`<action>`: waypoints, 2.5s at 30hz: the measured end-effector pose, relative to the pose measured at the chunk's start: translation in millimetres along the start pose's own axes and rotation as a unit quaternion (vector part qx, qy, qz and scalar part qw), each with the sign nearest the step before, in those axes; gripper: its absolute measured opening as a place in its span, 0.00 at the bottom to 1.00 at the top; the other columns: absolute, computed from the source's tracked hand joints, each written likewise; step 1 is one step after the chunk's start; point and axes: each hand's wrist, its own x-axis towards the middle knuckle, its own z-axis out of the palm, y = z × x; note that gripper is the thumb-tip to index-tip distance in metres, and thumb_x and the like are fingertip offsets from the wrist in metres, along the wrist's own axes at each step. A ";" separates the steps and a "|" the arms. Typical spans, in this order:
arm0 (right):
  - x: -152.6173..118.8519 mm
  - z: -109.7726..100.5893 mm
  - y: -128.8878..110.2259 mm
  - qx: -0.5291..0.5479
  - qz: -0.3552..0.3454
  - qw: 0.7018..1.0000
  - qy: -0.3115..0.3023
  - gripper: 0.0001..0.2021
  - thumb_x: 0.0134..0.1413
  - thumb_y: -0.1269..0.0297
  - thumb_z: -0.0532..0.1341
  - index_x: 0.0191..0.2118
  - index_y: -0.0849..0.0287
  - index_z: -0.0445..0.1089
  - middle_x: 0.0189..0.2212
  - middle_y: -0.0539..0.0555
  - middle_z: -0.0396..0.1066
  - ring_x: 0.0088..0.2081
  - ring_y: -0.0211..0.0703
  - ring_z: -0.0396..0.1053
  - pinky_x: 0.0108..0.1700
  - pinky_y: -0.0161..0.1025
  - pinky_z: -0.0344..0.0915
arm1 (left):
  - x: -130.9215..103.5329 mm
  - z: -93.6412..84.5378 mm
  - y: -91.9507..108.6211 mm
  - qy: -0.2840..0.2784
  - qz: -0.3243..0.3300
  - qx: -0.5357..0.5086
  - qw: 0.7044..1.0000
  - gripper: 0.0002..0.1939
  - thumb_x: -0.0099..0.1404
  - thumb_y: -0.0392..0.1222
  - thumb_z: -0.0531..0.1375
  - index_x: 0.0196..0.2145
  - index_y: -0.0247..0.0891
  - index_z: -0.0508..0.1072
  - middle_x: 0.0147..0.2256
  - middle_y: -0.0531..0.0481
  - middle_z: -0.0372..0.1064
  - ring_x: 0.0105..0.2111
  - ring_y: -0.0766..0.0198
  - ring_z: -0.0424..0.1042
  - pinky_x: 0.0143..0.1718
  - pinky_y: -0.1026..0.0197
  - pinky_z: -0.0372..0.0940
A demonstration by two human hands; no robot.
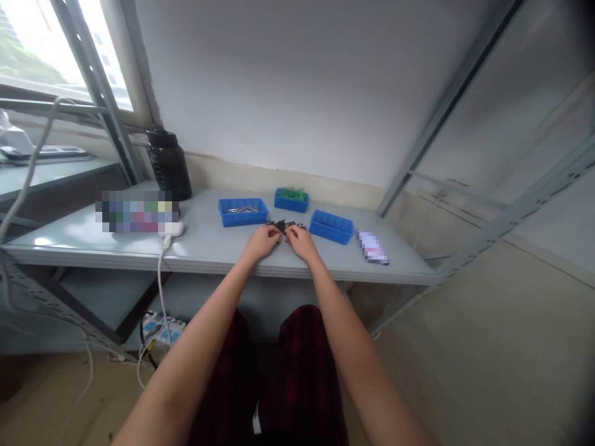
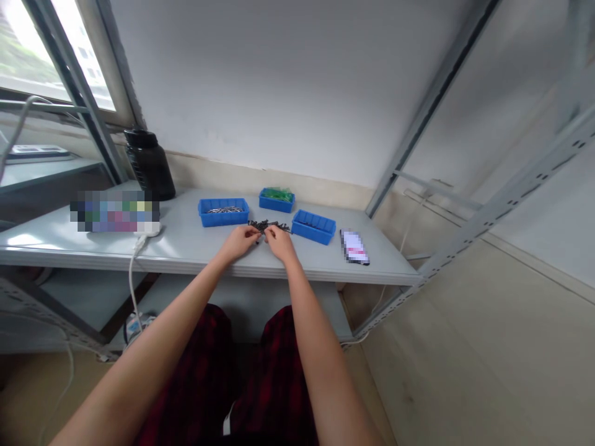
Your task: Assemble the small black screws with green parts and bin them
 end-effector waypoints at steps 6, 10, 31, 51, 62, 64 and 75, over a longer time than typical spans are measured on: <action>0.0 0.4 0.6 0.004 0.000 1.000 0.000 0.11 0.62 0.60 0.54 0.35 0.56 0.71 0.27 0.50 0.75 0.32 0.41 0.71 0.40 0.36 0.63 | -0.7 -0.7 1.5 0.003 -0.003 0.003 1.000 0.12 0.64 0.41 0.57 0.38 0.35 0.79 0.38 0.43 0.78 0.39 0.55 0.74 0.43 0.58 0.65; -0.5 0.1 -0.2 0.004 0.003 1.000 0.001 0.10 0.62 0.60 0.54 0.35 0.56 0.71 0.27 0.50 0.75 0.31 0.42 0.71 0.39 0.36 0.63 | -1.0 -0.9 1.4 0.003 -0.001 0.002 1.000 0.13 0.64 0.42 0.57 0.38 0.36 0.79 0.38 0.43 0.78 0.39 0.55 0.74 0.43 0.58 0.66; 0.0 0.3 -0.8 0.006 0.004 1.000 0.001 0.10 0.61 0.61 0.54 0.34 0.56 0.72 0.27 0.50 0.75 0.31 0.42 0.71 0.39 0.36 0.63 | -0.6 -0.8 1.7 0.000 -0.004 0.004 1.000 0.12 0.63 0.41 0.56 0.37 0.36 0.80 0.38 0.43 0.78 0.39 0.55 0.75 0.43 0.57 0.66; 0.2 0.2 0.3 0.009 0.001 1.000 0.003 0.10 0.61 0.61 0.54 0.34 0.56 0.71 0.26 0.50 0.74 0.31 0.41 0.70 0.39 0.36 0.62 | 0.5 1.3 -1.1 0.007 -0.006 0.004 1.000 0.12 0.64 0.41 0.57 0.38 0.36 0.79 0.38 0.43 0.78 0.39 0.55 0.74 0.43 0.57 0.65; 0.6 0.4 0.6 0.009 0.003 1.000 0.003 0.10 0.61 0.61 0.55 0.35 0.56 0.72 0.26 0.50 0.75 0.31 0.42 0.71 0.40 0.37 0.63 | 1.4 2.0 -3.5 0.006 -0.001 -0.003 1.000 0.13 0.63 0.43 0.57 0.38 0.35 0.79 0.37 0.43 0.78 0.39 0.55 0.74 0.42 0.57 0.65; 0.6 0.3 0.2 0.008 0.004 1.000 0.003 0.10 0.61 0.61 0.55 0.34 0.56 0.72 0.27 0.50 0.75 0.32 0.42 0.72 0.40 0.37 0.63 | 1.0 1.6 -3.1 0.004 0.001 -0.004 1.000 0.13 0.63 0.42 0.57 0.38 0.35 0.79 0.37 0.43 0.78 0.39 0.55 0.74 0.42 0.58 0.65; -0.2 -0.3 -1.8 0.003 0.002 1.000 0.000 0.10 0.62 0.61 0.54 0.34 0.56 0.71 0.26 0.50 0.74 0.31 0.41 0.70 0.38 0.36 0.61 | -0.5 0.3 -0.5 0.007 0.000 0.002 1.000 0.13 0.64 0.42 0.57 0.38 0.35 0.79 0.38 0.43 0.78 0.38 0.55 0.74 0.43 0.57 0.65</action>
